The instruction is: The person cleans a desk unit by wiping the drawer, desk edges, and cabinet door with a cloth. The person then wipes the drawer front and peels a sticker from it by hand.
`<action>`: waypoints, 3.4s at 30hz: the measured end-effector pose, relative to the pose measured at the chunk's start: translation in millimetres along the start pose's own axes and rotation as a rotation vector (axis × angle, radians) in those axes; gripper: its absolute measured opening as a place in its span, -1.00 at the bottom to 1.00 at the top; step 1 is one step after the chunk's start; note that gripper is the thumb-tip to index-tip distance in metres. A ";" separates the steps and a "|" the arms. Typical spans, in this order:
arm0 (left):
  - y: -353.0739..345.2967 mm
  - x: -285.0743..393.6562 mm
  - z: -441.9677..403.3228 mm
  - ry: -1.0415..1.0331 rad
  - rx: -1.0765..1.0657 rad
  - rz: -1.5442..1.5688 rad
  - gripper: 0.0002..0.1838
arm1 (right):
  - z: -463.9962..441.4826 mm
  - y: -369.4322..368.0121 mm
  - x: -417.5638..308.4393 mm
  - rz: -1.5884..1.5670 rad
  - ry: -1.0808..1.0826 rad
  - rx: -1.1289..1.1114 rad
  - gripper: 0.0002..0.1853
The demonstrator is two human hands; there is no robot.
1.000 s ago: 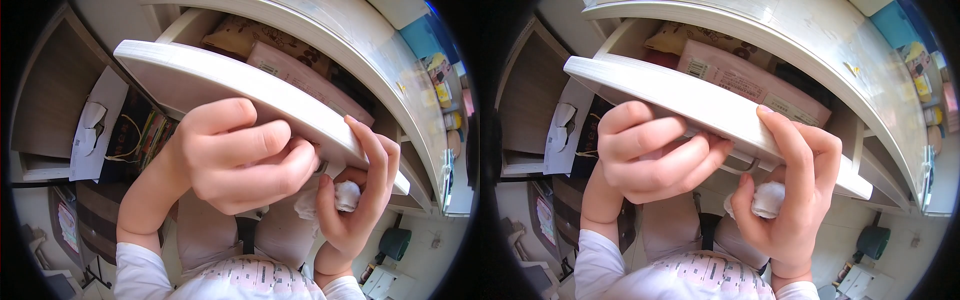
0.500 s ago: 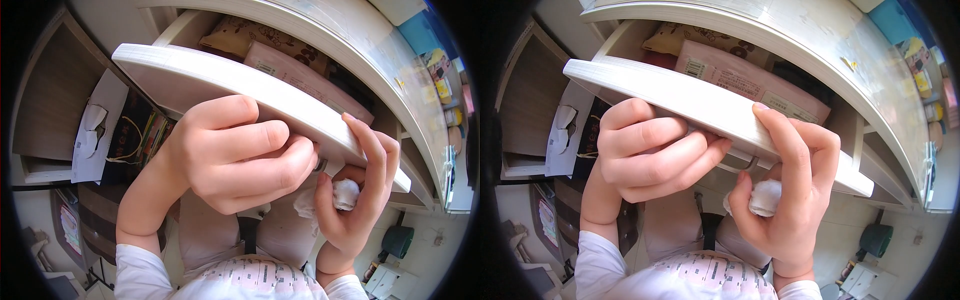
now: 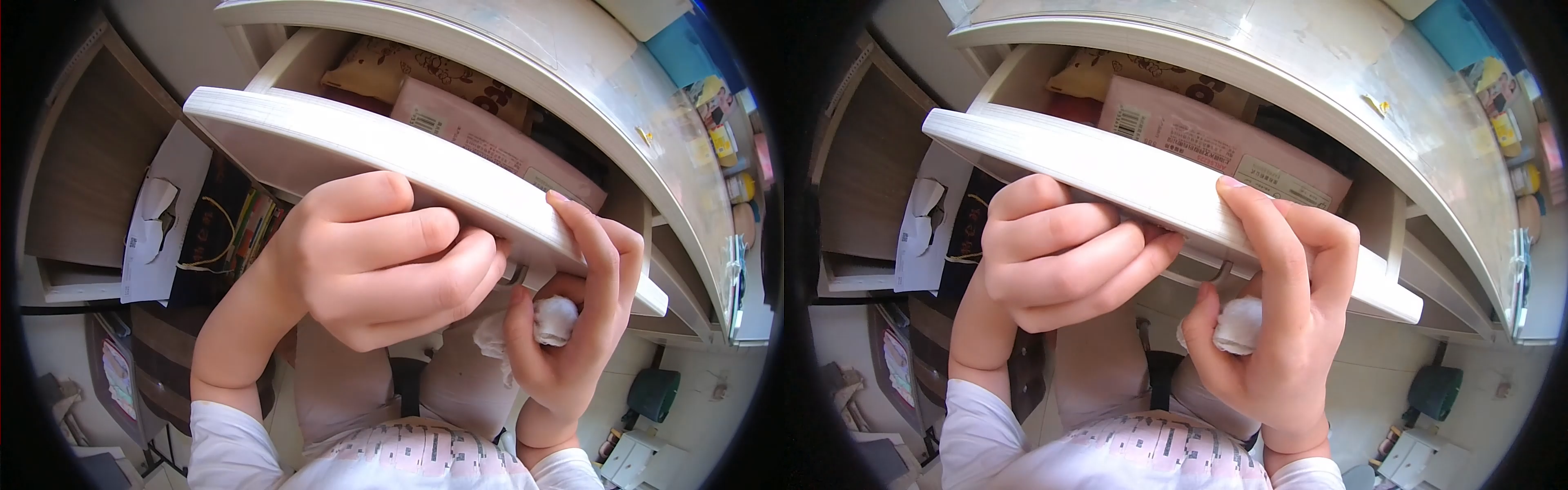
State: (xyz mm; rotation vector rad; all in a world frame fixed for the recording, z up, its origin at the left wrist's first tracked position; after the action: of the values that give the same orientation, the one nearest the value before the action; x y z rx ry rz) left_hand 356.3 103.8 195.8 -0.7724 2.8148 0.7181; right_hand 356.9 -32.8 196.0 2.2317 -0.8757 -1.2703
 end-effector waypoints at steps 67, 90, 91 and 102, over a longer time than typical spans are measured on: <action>10.0 -11.7 29.1 0.776 0.079 -0.136 -0.65 | -95.0 105.2 48.6 0.108 -0.117 0.100 -0.87; -0.4 -11.4 71.7 1.002 0.344 0.274 -0.64 | -26.5 -19.3 -40.5 0.446 0.139 -0.042 -0.55; -1.0 -11.0 71.2 0.994 0.332 0.279 -0.64 | -27.1 -20.7 -42.3 0.458 0.155 -0.057 -0.55; -0.9 -9.5 70.3 0.912 0.304 0.316 -0.64 | -18.9 -27.0 -42.9 0.605 0.259 -0.040 -0.49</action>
State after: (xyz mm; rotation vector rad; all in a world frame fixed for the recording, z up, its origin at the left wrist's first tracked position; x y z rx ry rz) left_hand 365.2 141.2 136.1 -0.7270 3.7802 -0.1202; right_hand 365.4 17.5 214.0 1.8296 -1.2717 -0.6950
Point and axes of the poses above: each hand's wrist, its own z-axis away from the middle knuckle, its own y-axis out of the back of the hand, x = y × z, the point moved 10 cm from there along -z, towards the middle knuckle, and after that the axes turned 7 degrees about -z, right-handed, at the moved point
